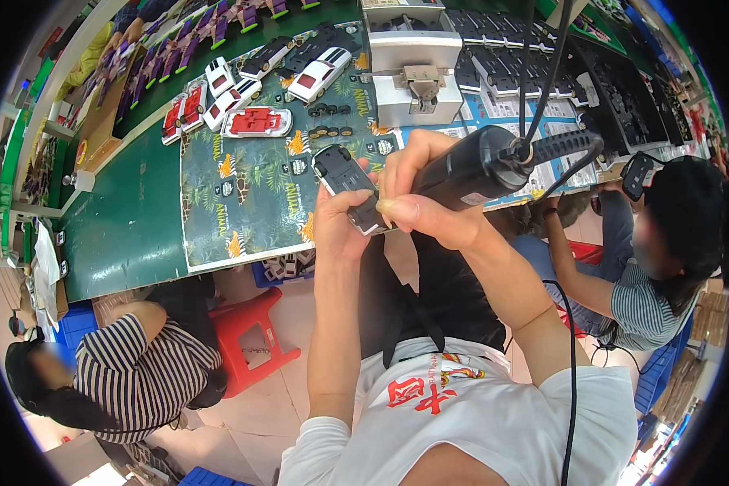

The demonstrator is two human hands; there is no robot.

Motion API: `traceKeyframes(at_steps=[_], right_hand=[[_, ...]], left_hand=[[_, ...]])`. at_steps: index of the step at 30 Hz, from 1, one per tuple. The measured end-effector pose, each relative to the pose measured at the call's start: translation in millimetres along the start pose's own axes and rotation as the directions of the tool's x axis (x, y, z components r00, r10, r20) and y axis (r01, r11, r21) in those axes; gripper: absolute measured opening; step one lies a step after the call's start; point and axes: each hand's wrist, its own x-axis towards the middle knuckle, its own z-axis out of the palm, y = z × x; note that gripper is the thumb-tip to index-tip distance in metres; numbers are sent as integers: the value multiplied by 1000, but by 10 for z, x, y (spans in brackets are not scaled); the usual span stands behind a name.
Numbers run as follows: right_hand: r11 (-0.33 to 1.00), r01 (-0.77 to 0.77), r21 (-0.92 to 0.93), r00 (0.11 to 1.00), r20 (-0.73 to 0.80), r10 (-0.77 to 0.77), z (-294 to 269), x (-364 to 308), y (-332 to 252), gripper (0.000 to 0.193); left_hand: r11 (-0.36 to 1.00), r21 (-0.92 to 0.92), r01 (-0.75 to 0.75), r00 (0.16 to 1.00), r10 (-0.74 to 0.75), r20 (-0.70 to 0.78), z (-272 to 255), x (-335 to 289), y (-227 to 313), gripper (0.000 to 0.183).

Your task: Assembling toy car components using an electric screwdriver on a factory line.

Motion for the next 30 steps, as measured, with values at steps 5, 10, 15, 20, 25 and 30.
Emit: traceKeyframes(at_steps=[5,10,15,20,25,30], right_hand=[[998,-10,68,1000,-13,11,1,6,33,25],[999,-11,49,999,-46,13,16,-13,36,26],[998,10,57,997,-74,-5,34,-45,55,27],[998,14,67,998,-64,-10,4,-59,29,26],[988,11,153,999,-46,-4,-75,-124,-15,22],[928,136,346,985,-144,-90,-180,-190,-188,18]], left_hand=[[1000,-18,7,1000,-7,9,23,-16,26,60],[1000,6,15,1000,-15,7,-41,14,27,62],[1000,11,14,999,-14,41,-58,30,16,64],[1000,25,17,999,-18,44,-17,12,31,62],[994,87,70,997,-73,30,135,29,56,32],[217,792,-571,820,191,539,211,30,381,67]])
